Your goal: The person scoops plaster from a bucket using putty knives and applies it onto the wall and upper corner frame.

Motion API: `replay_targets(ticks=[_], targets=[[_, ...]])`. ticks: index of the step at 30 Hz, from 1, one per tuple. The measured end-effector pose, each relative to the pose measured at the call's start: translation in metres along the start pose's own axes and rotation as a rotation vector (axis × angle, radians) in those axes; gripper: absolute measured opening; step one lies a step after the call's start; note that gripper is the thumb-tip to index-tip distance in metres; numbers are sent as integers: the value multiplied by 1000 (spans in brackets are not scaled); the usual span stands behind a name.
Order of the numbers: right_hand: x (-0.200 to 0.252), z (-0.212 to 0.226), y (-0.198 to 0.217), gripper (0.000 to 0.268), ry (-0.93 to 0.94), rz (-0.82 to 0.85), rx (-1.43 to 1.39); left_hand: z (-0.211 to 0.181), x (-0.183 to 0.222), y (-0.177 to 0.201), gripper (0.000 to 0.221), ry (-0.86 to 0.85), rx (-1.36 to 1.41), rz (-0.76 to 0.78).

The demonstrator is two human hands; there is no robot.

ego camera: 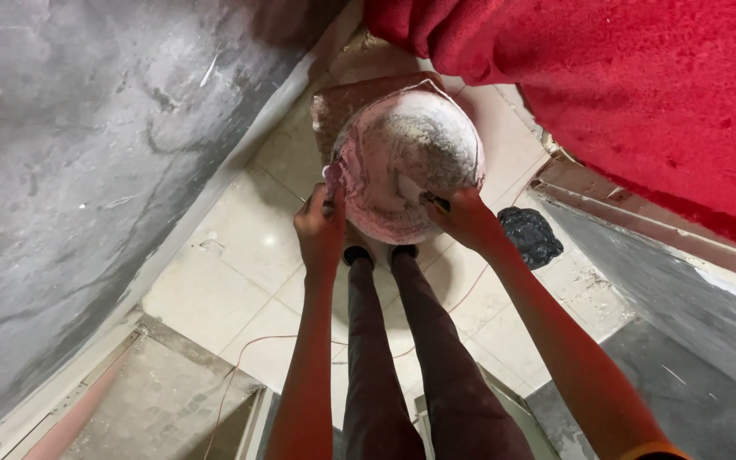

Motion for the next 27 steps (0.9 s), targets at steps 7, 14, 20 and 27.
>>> replay_targets(ticks=[7, 14, 20, 27], targets=[[-20, -44, -48, 42, -138, 91, 234, 0, 0, 0, 11, -17, -16, -3], [-11, 9, -9, 35, 54, 105, 5, 0, 0, 2, 10, -50, -63, -33], [-6, 29, 8, 29, 173, 97, -230, -1, -1, 4, 10, -108, -16, -57], [-3, 23, -3, 28, -277, 136, -15, -1, -1, 4, 10, -89, 1, -36]])
Point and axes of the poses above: each hand's wrist, its own x-axis away from the middle knuckle, its own y-axis out of the back of the hand, z = x × y, the point moved 5 cm from there along -x, towards the middle knuckle, and after that the axes turned 12 degrees about -x, right-handed, at the moved point
